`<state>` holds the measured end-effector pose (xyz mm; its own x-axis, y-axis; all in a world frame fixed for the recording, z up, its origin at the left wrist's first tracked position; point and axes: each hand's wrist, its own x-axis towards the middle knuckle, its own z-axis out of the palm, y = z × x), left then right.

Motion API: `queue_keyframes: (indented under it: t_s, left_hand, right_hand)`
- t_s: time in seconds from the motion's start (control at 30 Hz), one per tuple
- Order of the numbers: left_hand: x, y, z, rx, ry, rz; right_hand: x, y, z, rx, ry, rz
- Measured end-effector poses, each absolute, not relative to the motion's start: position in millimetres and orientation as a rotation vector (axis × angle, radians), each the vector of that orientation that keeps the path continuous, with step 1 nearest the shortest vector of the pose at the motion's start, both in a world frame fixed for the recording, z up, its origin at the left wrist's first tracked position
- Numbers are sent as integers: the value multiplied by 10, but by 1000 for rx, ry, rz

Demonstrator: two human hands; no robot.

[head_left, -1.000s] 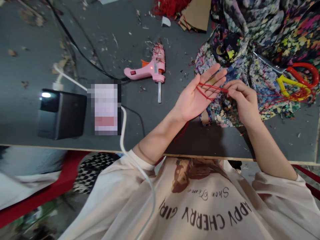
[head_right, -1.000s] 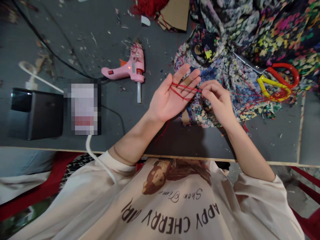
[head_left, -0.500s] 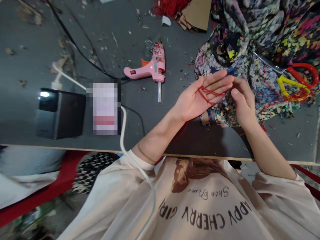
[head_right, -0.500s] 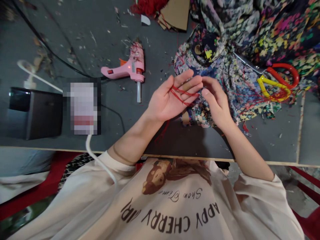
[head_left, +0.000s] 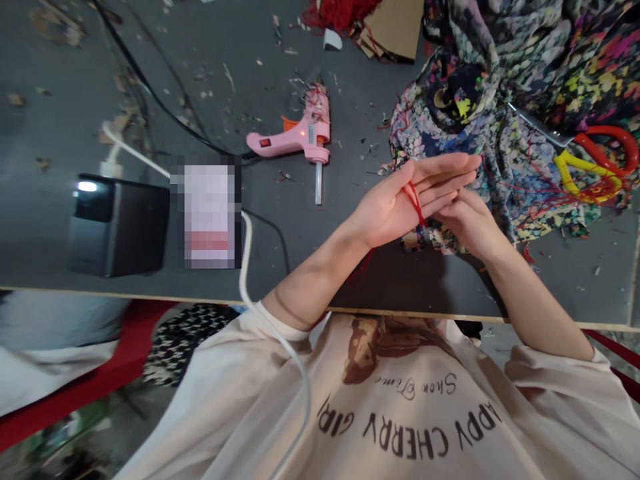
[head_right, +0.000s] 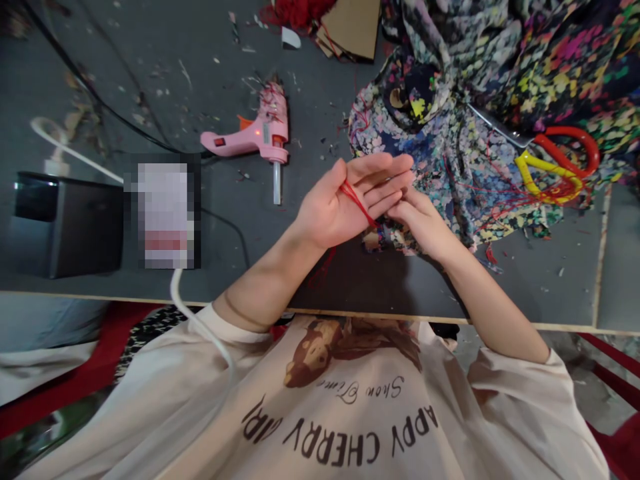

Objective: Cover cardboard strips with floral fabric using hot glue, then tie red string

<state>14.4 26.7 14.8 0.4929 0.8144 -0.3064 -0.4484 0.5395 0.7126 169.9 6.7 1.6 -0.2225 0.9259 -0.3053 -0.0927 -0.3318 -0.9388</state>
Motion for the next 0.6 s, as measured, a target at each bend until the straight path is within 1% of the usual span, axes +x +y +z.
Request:
queue_keyframes:
  t_s: [0.07,0.13,0.2,0.3,0.43,0.5,0.6]
  left_hand:
    - [168,286,187,564,677,824]
    - [174,316,185,549,685,850]
    - [167,349,159,558,700,884]
    - [150,381,121,555,701,924]
    - [142,372,113,471,628,925]
    - [146,360,121,428,586,925]
    - [162,348,138,383,565,928]
  right_hand:
    - [1665,49,59,-1194,-947,1872]
    - [1652,40,100,-1159,-930,1983]
    - [1656,39,133,-1175,-1003,1967]
    - [1669,45,161,-1267,-1125,1854]
    - [1667,36,140,-1318,-1301,1761]
    - [1661,21,104,-1337,-1451,1564]
    - [1664,-14,43,-1341,-1694,927]
